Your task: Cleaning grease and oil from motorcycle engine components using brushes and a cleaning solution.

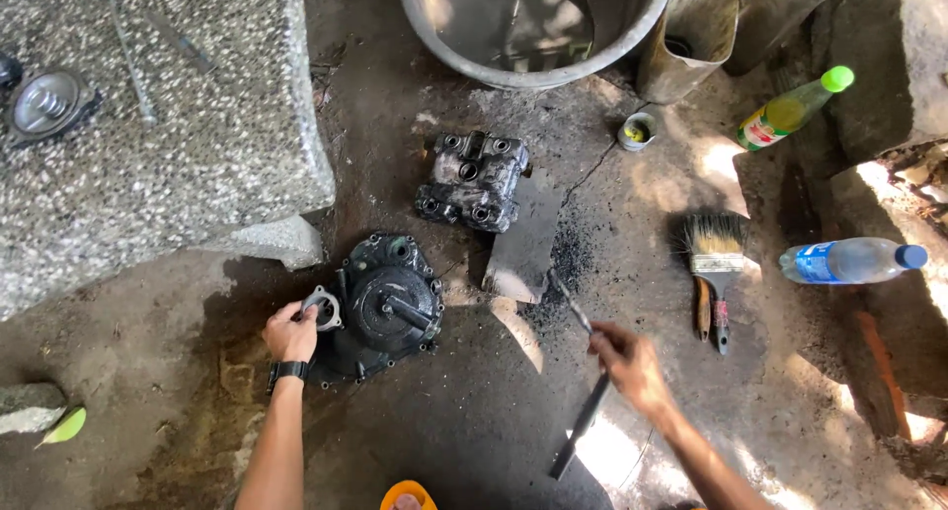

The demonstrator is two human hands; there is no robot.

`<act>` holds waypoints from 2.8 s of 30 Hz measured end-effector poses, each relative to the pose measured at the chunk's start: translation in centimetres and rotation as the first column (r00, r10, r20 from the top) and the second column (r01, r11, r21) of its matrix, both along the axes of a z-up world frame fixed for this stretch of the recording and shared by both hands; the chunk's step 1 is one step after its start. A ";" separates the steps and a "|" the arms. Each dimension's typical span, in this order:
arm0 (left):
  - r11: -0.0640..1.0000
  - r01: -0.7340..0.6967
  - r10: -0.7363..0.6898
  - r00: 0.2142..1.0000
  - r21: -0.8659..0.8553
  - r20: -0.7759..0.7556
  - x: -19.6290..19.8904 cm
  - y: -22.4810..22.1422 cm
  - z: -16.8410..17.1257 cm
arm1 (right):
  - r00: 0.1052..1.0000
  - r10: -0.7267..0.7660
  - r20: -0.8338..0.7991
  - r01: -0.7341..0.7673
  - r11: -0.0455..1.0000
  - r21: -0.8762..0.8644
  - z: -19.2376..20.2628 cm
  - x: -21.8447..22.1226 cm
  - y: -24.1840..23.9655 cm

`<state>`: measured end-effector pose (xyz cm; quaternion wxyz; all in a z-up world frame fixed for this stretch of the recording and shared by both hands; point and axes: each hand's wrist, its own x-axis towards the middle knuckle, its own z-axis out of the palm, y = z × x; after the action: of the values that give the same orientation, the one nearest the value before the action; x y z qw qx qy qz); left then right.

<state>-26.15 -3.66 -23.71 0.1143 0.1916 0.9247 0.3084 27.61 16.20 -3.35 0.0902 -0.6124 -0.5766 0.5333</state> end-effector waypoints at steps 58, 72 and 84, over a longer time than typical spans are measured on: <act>0.916 0.350 -0.221 0.848 0.197 -0.482 9.1 4.6 21.4 | 0.982 0.058 -0.181 -0.059 0.998 -0.002 1.0 6.3 3.4; 0.690 0.701 -0.653 0.710 0.179 -0.263 16.7 25.2 19.3 | 0.927 -0.214 -0.307 0.171 0.972 -0.161 -1.1 13.6 -0.2; 0.522 -0.092 -0.746 0.433 0.848 0.506 19.2 29.0 21.6 | 0.888 -0.371 -0.271 0.280 0.905 -0.321 -2.0 10.1 -0.7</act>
<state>-6.97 25.34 -2.09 0.5154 0.2480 0.4399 0.6923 37.68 15.53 -5.39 0.1880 -0.6110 -0.3626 0.6782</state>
